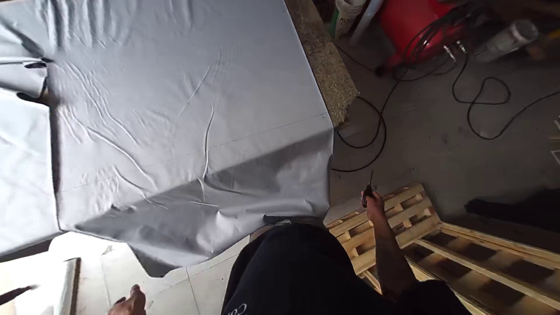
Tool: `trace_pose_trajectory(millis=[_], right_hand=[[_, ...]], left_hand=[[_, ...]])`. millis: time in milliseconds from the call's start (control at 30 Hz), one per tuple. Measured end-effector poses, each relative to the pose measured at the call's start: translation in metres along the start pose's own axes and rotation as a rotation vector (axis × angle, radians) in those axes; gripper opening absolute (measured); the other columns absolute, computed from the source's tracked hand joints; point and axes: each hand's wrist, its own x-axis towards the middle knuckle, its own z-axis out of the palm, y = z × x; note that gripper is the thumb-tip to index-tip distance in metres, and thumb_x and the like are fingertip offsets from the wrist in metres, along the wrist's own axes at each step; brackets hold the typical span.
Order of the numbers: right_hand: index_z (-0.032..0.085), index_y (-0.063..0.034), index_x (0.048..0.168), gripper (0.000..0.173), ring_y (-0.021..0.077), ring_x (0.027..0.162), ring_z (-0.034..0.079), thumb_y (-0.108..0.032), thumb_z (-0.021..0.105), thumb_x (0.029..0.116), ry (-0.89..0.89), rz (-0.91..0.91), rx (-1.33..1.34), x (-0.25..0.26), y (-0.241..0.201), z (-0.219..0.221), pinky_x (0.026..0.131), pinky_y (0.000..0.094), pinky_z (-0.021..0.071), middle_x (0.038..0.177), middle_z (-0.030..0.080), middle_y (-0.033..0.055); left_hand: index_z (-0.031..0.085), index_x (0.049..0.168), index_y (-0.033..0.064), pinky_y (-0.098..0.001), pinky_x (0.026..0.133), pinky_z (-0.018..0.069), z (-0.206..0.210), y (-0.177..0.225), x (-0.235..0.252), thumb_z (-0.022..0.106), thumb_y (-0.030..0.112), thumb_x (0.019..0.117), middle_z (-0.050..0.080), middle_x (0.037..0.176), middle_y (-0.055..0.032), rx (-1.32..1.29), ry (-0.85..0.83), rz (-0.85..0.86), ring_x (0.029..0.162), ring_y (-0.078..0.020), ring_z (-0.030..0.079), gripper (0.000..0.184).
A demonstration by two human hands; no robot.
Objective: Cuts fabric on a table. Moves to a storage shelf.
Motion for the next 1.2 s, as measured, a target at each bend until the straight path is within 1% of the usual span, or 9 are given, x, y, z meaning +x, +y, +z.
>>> trace_pose_trajectory(millis=[167, 300, 400, 567, 900, 967, 1033, 1100, 1200], right_hand=[[0.058, -0.0057, 0.138, 0.035, 0.0145, 0.077, 0.068, -0.019, 0.056, 0.1058, -0.277, -0.064, 0.258, 0.026, -0.077, -0.004, 0.057, 0.0295, 0.0558, 0.111, 0.070, 0.0075], [0.055, -0.0017, 0.142, 0.044, 0.0095, 0.081, 0.064, -0.013, 0.053, 0.0996, -0.532, -0.286, 0.159, 0.065, -0.139, 0.012, 0.063, 0.0241, 0.0535, 0.121, 0.068, 0.0072], [0.056, 0.0006, 0.140, 0.048, 0.0074, 0.084, 0.063, -0.015, 0.058, 0.0954, -0.651, -0.390, 0.049, 0.098, -0.182, 0.033, 0.070, 0.0230, 0.0536, 0.125, 0.067, 0.0075], [0.058, 0.0016, 0.138, 0.043, 0.0067, 0.078, 0.062, -0.014, 0.054, 0.0977, -0.772, -0.386, -0.017, 0.144, -0.232, 0.056, 0.067, 0.0228, 0.0529, 0.118, 0.069, 0.0074], [0.056, 0.0032, 0.140, 0.049, 0.0067, 0.083, 0.063, -0.016, 0.056, 0.0950, -1.071, -0.265, -0.327, 0.235, -0.325, 0.062, 0.073, 0.0232, 0.0542, 0.119, 0.068, 0.0054], [0.055, 0.0039, 0.140, 0.050, 0.0067, 0.085, 0.063, -0.016, 0.057, 0.0944, -1.173, -0.254, -0.399, 0.259, -0.343, 0.073, 0.076, 0.0239, 0.0543, 0.122, 0.068, 0.0058], [0.056, 0.0041, 0.140, 0.052, 0.0062, 0.085, 0.063, -0.020, 0.060, 0.0945, -1.307, -0.239, -0.444, 0.281, -0.358, 0.085, 0.075, 0.0237, 0.0545, 0.121, 0.068, 0.0055], [0.056, 0.0047, 0.139, 0.054, 0.0053, 0.083, 0.063, -0.024, 0.063, 0.0944, -1.470, -0.241, -0.513, 0.303, -0.378, 0.103, 0.073, 0.0229, 0.0541, 0.120, 0.069, 0.0048], [0.055, 0.0040, 0.141, 0.054, 0.0052, 0.084, 0.063, -0.025, 0.062, 0.0964, -1.657, -0.264, -0.657, 0.319, -0.398, 0.132, 0.073, 0.0230, 0.0545, 0.119, 0.068, 0.0037]], left_hand=[[0.046, 0.147, -0.0071, -0.0620, 0.119, 0.0314, 0.051, 0.186, -0.099, 0.065, 0.040, 0.0995, 0.040, 0.152, -0.0372, -0.095, -0.010, 0.500, 0.145, -0.0508, 0.038, 0.070], [0.043, 0.150, -0.0064, -0.0578, 0.127, 0.0180, 0.080, 0.324, -0.147, 0.059, 0.048, 0.0986, 0.033, 0.160, -0.0336, -0.074, 0.049, 0.987, 0.155, -0.0483, 0.021, 0.077], [0.037, 0.156, -0.0028, -0.0628, 0.126, 0.0174, 0.111, 0.404, -0.180, 0.047, 0.064, 0.0987, 0.027, 0.165, -0.0310, 0.023, -0.054, 1.123, 0.155, -0.0491, 0.018, 0.089], [0.023, 0.163, 0.0034, -0.0781, 0.118, 0.0070, 0.200, 0.504, -0.268, 0.023, 0.091, 0.0867, 0.015, 0.169, -0.0284, 0.128, 0.049, 1.261, 0.155, -0.0550, 0.009, 0.116], [0.029, 0.164, 0.0128, -0.0693, 0.124, 0.0028, 0.284, 0.615, -0.487, 0.042, 0.069, 0.0987, 0.016, 0.174, -0.0068, 0.123, -0.521, 1.785, 0.161, -0.0359, 0.005, 0.087], [0.052, 0.152, 0.0130, -0.0580, 0.127, 0.0139, 0.288, 0.617, -0.510, 0.051, 0.051, 0.1028, 0.041, 0.165, -0.0067, -0.044, -0.721, 1.798, 0.158, -0.0310, 0.025, 0.062], [0.074, 0.122, 0.0093, -0.0513, 0.120, 0.0386, 0.286, 0.610, -0.526, 0.052, 0.037, 0.1060, 0.067, 0.139, -0.0087, -0.251, -0.798, 1.680, 0.141, -0.0280, 0.054, 0.039], [0.075, 0.109, 0.0065, -0.0514, 0.104, 0.0524, 0.284, 0.603, -0.539, 0.054, 0.035, 0.1062, 0.075, 0.120, -0.0118, -0.387, -0.669, 1.398, 0.121, -0.0293, 0.068, 0.036], [0.071, 0.108, 0.0006, -0.0525, 0.093, 0.0561, 0.286, 0.606, -0.559, 0.064, 0.040, 0.0993, 0.073, 0.106, -0.0187, -0.424, -0.392, 0.985, 0.105, -0.0361, 0.069, 0.041]])
